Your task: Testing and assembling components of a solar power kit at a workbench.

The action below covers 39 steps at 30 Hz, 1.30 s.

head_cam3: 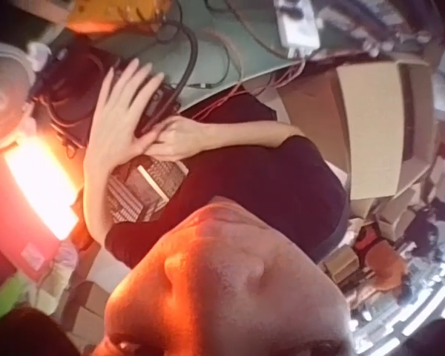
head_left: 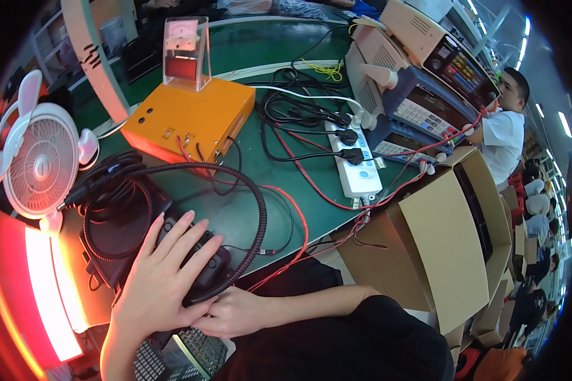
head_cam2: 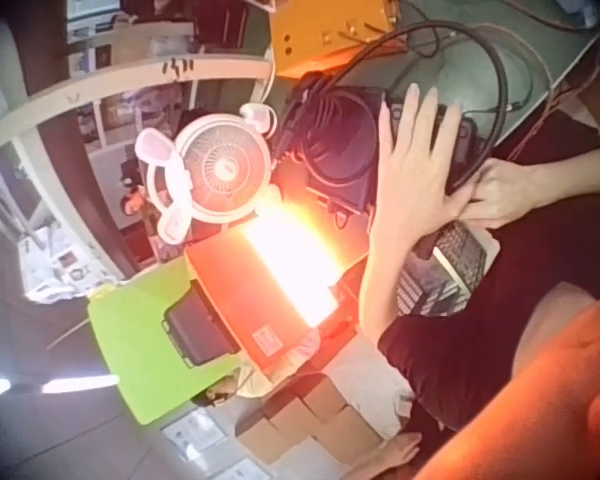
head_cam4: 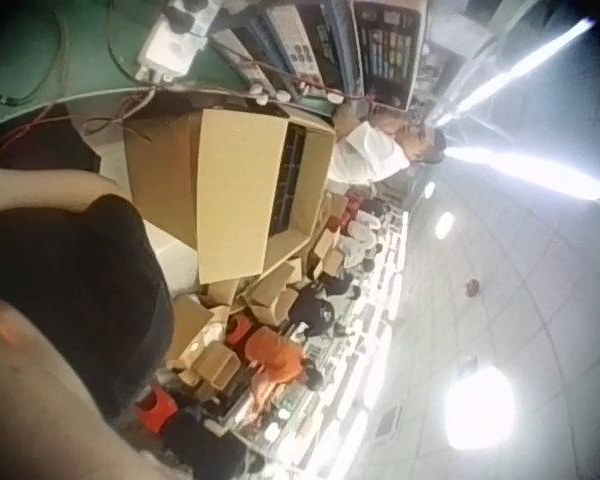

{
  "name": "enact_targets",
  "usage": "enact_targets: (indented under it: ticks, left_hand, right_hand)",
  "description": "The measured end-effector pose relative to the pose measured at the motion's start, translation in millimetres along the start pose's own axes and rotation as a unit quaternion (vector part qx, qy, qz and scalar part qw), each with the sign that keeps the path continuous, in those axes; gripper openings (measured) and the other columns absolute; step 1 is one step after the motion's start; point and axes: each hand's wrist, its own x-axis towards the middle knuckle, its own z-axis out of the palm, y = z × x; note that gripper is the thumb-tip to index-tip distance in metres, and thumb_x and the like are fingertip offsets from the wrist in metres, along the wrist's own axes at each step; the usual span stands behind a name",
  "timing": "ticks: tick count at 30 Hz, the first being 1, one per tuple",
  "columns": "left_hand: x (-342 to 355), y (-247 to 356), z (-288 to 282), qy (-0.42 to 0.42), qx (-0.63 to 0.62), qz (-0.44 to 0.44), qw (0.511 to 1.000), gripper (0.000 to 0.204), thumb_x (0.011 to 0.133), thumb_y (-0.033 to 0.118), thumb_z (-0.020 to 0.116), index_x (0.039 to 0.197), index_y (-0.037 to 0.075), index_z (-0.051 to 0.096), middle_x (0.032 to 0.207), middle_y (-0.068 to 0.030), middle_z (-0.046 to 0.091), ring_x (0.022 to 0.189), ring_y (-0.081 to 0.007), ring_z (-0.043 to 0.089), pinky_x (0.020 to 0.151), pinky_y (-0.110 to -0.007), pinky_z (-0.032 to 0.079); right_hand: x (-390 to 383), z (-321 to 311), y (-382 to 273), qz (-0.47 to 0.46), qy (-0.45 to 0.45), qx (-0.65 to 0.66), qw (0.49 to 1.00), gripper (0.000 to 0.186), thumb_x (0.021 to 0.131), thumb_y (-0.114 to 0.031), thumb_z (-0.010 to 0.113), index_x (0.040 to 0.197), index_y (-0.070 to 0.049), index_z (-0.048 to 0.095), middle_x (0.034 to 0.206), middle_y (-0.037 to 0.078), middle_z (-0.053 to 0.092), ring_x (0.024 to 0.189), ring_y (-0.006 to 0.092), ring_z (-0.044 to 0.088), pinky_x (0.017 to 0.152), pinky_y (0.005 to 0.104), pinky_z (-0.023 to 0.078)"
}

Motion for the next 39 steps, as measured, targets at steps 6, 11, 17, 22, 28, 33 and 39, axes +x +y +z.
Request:
enact_targets:
  ticks: [6, 11, 17, 22, 28, 33, 39]
  left_hand:
    - [14, -3, 1, -0.007, -0.02, 0.026, 0.999, 0.07, 0.048, 0.028, 0.071, 0.112, 0.009, 0.051, 0.103, -0.0085, 0.05, 0.104, -0.027, 0.047, 0.096, -0.052, 0.027]
    - [14, -2, 5, 0.016, -0.011, 0.031, 0.999, 0.066, 0.043, 0.025, 0.07, 0.105, 0.009, 0.053, 0.098, -0.0082, 0.05, 0.1, -0.0267, 0.048, 0.094, -0.052, 0.029]
    - [11, 1, 3, 0.026, -0.018, 0.024, 0.999, 0.061, 0.047, 0.029, 0.071, 0.103, 0.008, 0.054, 0.096, -0.0084, 0.051, 0.099, -0.027, 0.048, 0.093, -0.051, 0.029]
    - [15, -9, 6, 0.037, -0.043, 0.053, 0.997, 0.06, 0.053, 0.038, 0.069, 0.101, 0.005, 0.055, 0.094, -0.0098, 0.05, 0.098, -0.0284, 0.048, 0.092, -0.048, 0.029]
    - [13, -8, 9, 0.058, -0.042, 0.063, 0.995, 0.06, 0.058, 0.042, 0.068, 0.103, 0.006, 0.054, 0.095, -0.009, 0.051, 0.098, -0.0268, 0.048, 0.092, -0.048, 0.03]
    - [12, -12, 13, 0.057, -0.059, 0.057, 0.995, 0.057, 0.063, 0.043, 0.068, 0.104, 0.005, 0.053, 0.092, -0.0085, 0.05, 0.095, -0.0251, 0.048, 0.091, -0.048, 0.031]
    - [5, -14, 17, 0.056, -0.049, 0.046, 0.996, 0.054, 0.067, 0.042, 0.067, 0.103, 0.004, 0.053, 0.09, -0.0089, 0.049, 0.096, -0.0245, 0.048, 0.09, -0.046, 0.032]
  right_hand:
    - [1, 4, 3, -0.045, 0.072, -0.02, 0.996, 0.033, 0.068, -0.015, 0.064, 0.099, -0.006, 0.06, 0.077, 0.007, 0.054, 0.063, 0.0192, 0.057, 0.054, 0.0305, 0.047]
    - [0, 1, -1, -0.045, 0.082, -0.048, 0.994, 0.032, 0.068, -0.013, 0.064, 0.098, -0.004, 0.06, 0.077, 0.007, 0.052, 0.063, 0.0193, 0.055, 0.055, 0.0308, 0.047]
    - [1, 2, -5, -0.039, 0.12, -0.033, 0.991, 0.032, 0.068, -0.009, 0.063, 0.099, -0.003, 0.062, 0.071, 0.006, 0.049, 0.058, 0.0183, 0.054, 0.049, 0.0274, 0.046]
    - [-8, 7, 7, -0.097, 0.136, 0.013, 0.986, 0.027, 0.067, -0.005, 0.06, 0.093, -0.004, 0.06, 0.069, 0.008, 0.047, 0.055, 0.0204, 0.052, 0.044, 0.0298, 0.042]
    - [-19, 17, 9, -0.068, 0.196, 0.107, 0.972, 0.024, 0.068, 0.001, 0.065, 0.091, -0.003, 0.057, 0.07, 0.009, 0.056, 0.059, 0.0235, 0.057, 0.048, 0.0321, 0.046]
    - [2, -47, -16, -0.044, -0.043, 0.456, 0.888, 0.013, 0.072, 0.003, 0.062, 0.079, -0.002, 0.052, 0.077, 0.011, 0.061, 0.06, 0.0241, 0.06, 0.056, 0.027, 0.051]
    - [16, -105, -6, 0.066, -0.313, 0.189, 0.928, 0.046, 0.08, -0.02, 0.06, 0.12, -0.002, 0.048, 0.089, 0.012, 0.061, 0.08, 0.0271, 0.059, 0.073, 0.0361, 0.047]
